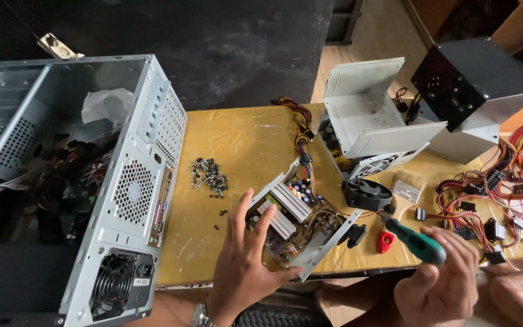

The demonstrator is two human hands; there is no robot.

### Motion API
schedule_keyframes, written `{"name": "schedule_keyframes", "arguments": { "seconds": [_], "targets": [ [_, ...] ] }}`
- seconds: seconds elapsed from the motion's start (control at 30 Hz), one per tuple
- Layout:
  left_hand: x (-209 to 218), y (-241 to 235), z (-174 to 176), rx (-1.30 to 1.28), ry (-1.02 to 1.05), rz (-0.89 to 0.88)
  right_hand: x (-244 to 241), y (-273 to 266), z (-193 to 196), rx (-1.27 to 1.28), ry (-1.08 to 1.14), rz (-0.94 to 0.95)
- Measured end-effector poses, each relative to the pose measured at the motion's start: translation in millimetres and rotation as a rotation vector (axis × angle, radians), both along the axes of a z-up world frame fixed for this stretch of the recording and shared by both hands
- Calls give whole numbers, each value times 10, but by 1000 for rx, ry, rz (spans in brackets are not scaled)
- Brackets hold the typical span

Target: The person cleans a computer fan using a red-handled brush and a green-handled brush, removing dust from the blades and casing. They also handle a power supply unit and a screwdriver while working on a table covered with computer components.

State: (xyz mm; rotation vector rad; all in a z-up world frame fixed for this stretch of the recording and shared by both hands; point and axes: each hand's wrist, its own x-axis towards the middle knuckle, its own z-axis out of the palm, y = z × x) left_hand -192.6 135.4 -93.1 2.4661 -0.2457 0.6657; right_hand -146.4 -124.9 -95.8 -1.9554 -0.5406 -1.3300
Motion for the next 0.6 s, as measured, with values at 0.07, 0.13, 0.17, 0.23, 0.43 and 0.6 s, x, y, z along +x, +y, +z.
{"name": "schedule_keyframes", "arguments": {
  "seconds": [0.07, 0.13, 0.17, 0.23, 0.43, 0.6],
  "targets": [
    [-22, -1, 23, -8, 8, 3, 179, -13, -25, 83, -28, 14],
    [-30, 11, 40, -14, 16, 7, 356, -38, -9, 166, -56, 29],
    [-38, 15, 42, -45, 7, -10, 438, -64, 20, 225, -51, 105],
    [-60, 23, 24, -75, -1, -22, 554, -52, 137, 285, -43, 186],
    [-71, 16, -62, -180, -64, -30, 819, 16, 560, 464, -2, 323],
    [-22, -37, -96, -249, -138, 209, 923, 305, 1051, 285, 79, 695]
  ]
}}
